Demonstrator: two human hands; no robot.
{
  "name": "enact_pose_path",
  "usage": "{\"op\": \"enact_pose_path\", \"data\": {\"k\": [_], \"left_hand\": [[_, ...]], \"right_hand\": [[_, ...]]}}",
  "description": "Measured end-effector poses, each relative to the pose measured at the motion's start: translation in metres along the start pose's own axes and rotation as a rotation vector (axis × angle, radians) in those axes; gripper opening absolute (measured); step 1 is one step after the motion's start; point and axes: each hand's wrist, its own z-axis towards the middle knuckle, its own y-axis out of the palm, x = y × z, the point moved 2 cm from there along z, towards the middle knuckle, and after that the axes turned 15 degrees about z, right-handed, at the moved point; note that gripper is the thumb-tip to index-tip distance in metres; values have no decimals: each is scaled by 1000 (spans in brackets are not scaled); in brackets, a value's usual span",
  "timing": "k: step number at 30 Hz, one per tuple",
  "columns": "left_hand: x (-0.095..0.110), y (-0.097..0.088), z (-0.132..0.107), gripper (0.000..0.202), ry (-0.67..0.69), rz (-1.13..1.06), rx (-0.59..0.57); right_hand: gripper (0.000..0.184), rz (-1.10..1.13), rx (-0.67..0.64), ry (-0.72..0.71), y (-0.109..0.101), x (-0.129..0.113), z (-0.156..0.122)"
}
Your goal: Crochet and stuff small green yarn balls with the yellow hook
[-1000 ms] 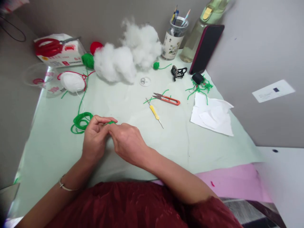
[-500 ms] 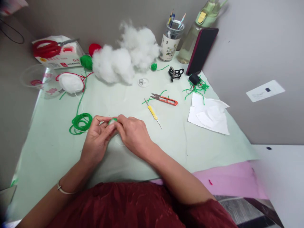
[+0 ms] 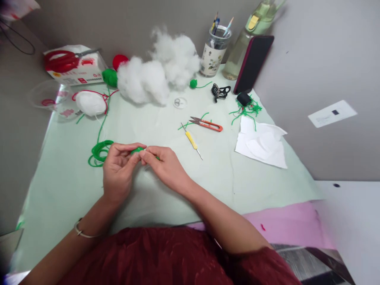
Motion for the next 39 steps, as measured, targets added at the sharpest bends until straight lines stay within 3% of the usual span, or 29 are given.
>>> {"op": "enact_pose_path", "data": {"k": [3, 9, 12, 17, 21, 24, 27, 31, 39], "left_hand": [[3, 0, -1, 21, 7, 18, -31], [2, -5, 1, 19, -64, -41, -186], [1, -6, 1, 15, -79, -56, -186], [-1, -5, 2, 16, -122, -74, -109], [-3, -5, 6, 20, -210, -137, -123], [-2, -5, 9, 19, -294, -203, -149], [1, -4, 10, 19, -356, -253, -163], [4, -1, 7, 19, -407, -285, -190], [6, 2, 0, 32, -372, -342, -232]], "right_hand": [[42, 62, 7, 45, -4, 2, 5], [38, -29, 132, 28, -9, 12, 9], [34, -108, 103, 22, -6, 10, 7], [25, -468, 53, -68, 13, 9, -4], [25, -784, 10, -198, 24, 15, -9], [28, -904, -2, -256, 22, 19, -7], [27, -964, 71, -295, 15, 19, -4], [19, -785, 125, -258, 9, 16, -2], [28, -98, 143, 39, -4, 7, 7]]}}
